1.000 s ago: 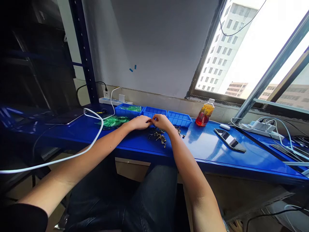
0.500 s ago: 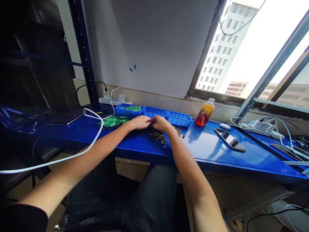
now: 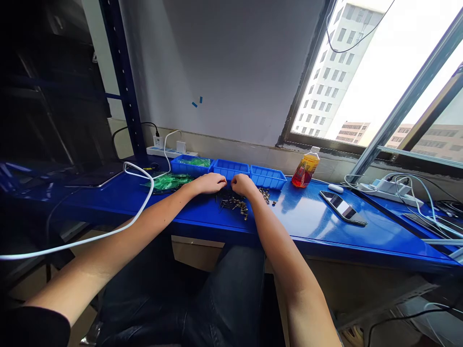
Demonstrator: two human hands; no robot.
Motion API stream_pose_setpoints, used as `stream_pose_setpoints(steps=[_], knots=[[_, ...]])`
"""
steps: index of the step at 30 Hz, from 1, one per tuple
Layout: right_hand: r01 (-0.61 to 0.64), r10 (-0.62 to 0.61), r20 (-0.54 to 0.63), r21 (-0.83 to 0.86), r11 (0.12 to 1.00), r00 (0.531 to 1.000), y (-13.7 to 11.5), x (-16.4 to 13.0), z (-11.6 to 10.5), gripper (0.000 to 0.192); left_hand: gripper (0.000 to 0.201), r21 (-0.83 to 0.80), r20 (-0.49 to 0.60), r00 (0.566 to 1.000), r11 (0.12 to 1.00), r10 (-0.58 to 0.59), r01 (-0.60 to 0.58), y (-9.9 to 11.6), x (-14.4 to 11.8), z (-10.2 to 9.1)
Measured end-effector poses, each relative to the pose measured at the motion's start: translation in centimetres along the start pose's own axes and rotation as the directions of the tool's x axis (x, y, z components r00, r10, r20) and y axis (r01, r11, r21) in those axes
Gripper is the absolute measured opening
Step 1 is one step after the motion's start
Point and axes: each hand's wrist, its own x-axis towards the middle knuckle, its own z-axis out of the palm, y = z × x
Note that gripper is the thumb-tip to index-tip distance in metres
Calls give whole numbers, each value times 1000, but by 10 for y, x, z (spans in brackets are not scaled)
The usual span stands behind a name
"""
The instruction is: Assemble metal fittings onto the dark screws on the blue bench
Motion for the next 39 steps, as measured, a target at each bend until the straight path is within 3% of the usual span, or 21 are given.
stream_pose_setpoints(steps=[13,39], knots=[[-34,32,41,57,998,999,-2,-3,-2,16,31,3,3,1000,1000,-9,9,0,0,0],[-56,56,42,-2,998,998,2,1,2,19,30,-43,2,1000,999,-27,27,2,-2,-2]])
